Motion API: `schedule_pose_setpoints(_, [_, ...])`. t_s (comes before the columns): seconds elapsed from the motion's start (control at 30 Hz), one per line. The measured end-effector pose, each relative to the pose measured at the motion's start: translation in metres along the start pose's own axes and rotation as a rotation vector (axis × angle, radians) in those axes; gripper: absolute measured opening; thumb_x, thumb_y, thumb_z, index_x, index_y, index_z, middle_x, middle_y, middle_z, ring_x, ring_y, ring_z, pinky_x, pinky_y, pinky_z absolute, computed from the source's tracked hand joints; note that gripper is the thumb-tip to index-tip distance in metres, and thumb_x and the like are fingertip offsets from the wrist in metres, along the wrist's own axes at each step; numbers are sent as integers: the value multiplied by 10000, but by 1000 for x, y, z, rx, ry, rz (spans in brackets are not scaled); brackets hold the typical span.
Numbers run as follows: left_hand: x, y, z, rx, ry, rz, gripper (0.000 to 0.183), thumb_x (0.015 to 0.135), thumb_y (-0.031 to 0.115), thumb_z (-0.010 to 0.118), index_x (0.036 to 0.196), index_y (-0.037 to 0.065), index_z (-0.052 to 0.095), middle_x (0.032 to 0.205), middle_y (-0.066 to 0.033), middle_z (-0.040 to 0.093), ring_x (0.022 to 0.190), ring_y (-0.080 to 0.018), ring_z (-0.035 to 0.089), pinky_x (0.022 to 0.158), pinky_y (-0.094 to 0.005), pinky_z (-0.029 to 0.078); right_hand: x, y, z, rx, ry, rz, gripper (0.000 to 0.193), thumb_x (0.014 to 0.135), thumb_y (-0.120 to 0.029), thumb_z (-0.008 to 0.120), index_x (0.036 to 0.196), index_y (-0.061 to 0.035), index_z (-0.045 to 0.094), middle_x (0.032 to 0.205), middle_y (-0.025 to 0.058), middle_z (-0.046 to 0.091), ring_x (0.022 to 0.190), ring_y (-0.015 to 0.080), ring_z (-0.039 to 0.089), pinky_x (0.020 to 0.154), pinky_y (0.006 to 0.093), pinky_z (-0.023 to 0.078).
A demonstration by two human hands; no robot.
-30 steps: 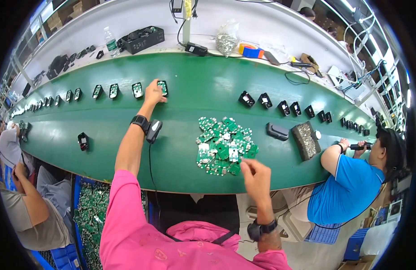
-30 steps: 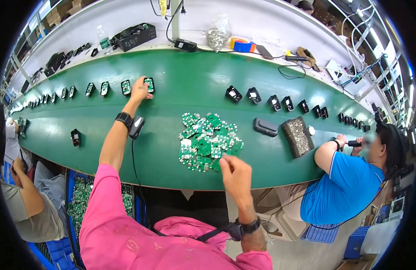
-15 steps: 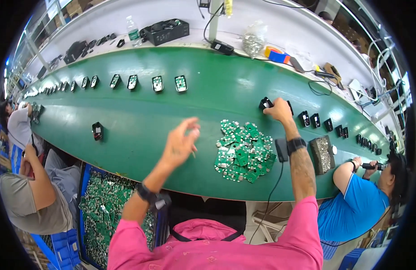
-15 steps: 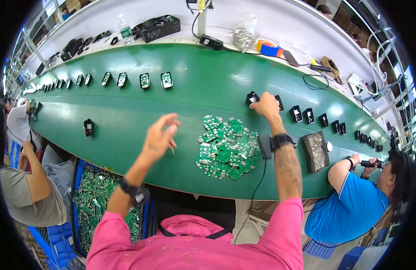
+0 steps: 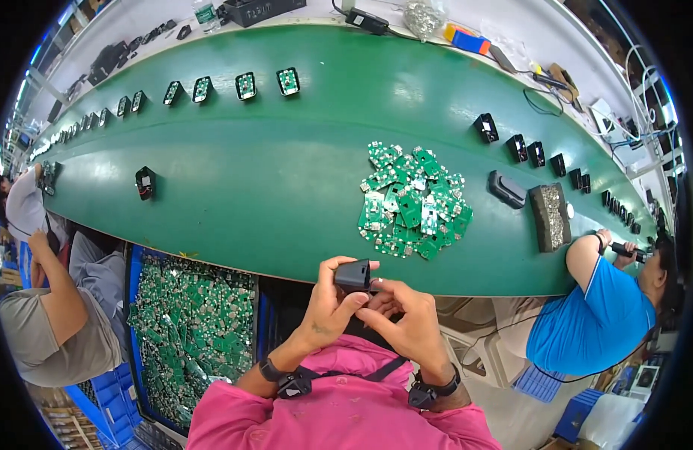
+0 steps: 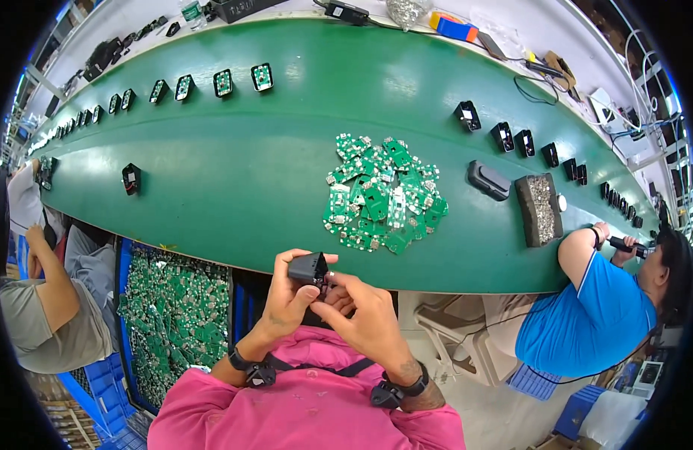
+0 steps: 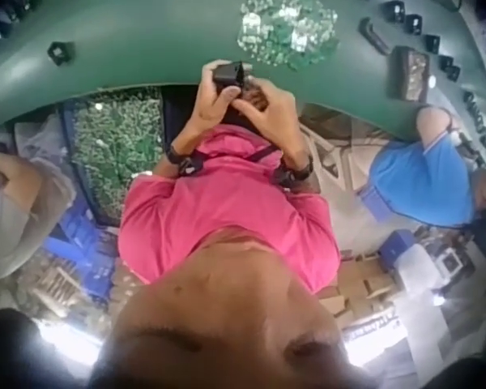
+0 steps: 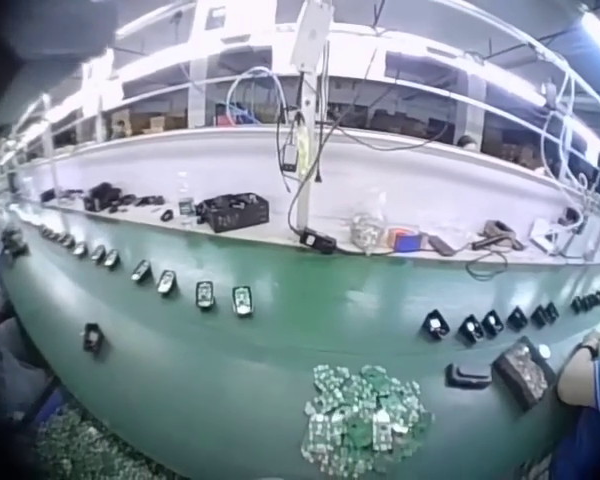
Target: The person assembles electronic devices by hand, picking up a black plastic housing and a green circuit board, fitting the board into the housing, and then placing the assembled unit onto the green conveyor belt.
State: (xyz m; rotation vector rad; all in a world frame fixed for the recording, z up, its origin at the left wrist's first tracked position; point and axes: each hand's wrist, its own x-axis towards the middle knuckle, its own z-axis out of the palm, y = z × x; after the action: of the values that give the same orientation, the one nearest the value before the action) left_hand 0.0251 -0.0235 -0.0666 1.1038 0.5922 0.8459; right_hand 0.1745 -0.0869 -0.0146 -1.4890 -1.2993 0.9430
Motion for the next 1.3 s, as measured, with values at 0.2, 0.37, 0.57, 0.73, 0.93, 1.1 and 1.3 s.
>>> schedule_pose_setpoints(0.2, [-22, 8, -10, 176, -30, -105, 489, 948, 166, 609, 1338, 21, 353, 1140, -121, 627, 885, -108, 598, 728, -257, 524, -3, 0, 3, 240, -205, 85, 100, 870, -30, 719, 906, 42, 660, 715, 50, 666, 587, 66, 603, 505, 220, 472])
schedule_pose_setpoints(0.37, [-25, -2, -13, -95, 143, -32, 448, 980, 308, 518, 1325, 62, 374, 1008, -64, 634, 678, -61, 536, 542, -183, 416, -7, -1, 8, 154, -60, 33, 68, 884, -36, 703, 859, 21, 676, 714, 42, 659, 583, 62, 591, 504, 221, 462])
schedule_pose_setpoints(0.57, [-22, 4, -28, -288, 238, -55, 382, 1038, 381, 390, 1280, 86, 404, 1018, -174, 644, 587, -166, 592, 441, -249, 429, 53, 16, -30, -828, 351, -271, 448, 767, -124, 782, 1185, -31, 651, 905, 118, 556, 859, 296, 568, 767, 377, 476])
schedule_pose_setpoints(0.73, [-27, 15, -26, -331, 289, -113, 404, 1036, 389, 396, 1305, 89, 423, 1069, -157, 636, 610, -178, 607, 463, -263, 439, 74, 51, -44, -968, 269, -230, 382, 830, -125, 724, 1188, -19, 645, 940, 122, 537, 924, 311, 550, 794, 414, 471])
schedule_pose_setpoints(0.93, [-25, 20, -21, -373, 279, -177, 342, 1051, 323, 344, 1284, 93, 446, 918, -90, 611, 579, -154, 586, 451, -260, 429, 80, 62, -52, -1015, 491, -496, 136, 919, -118, 625, 980, 1, 649, 835, 92, 548, 786, 275, 553, 666, 397, 452])
schedule_pose_setpoints(1.1, [-22, 24, -15, -231, 233, -183, 364, 1027, 366, 356, 1276, 125, 467, 727, -40, 563, 466, -116, 499, 379, -231, 326, 34, 8, -32, -275, 444, -169, 237, 1000, -143, 508, 811, -11, 567, 714, 5, 501, 597, 115, 495, 508, 264, 358])
schedule_pose_setpoints(1.3, [-23, 34, -8, -130, 152, -239, 380, 1026, 372, 311, 1283, 140, 469, 731, -33, 575, 468, -80, 470, 392, -204, 309, 10, -20, 4, 375, -17, 140, 282, 1006, -155, 502, 752, -35, 524, 668, -36, 440, 525, 27, 364, 455, 214, 235])
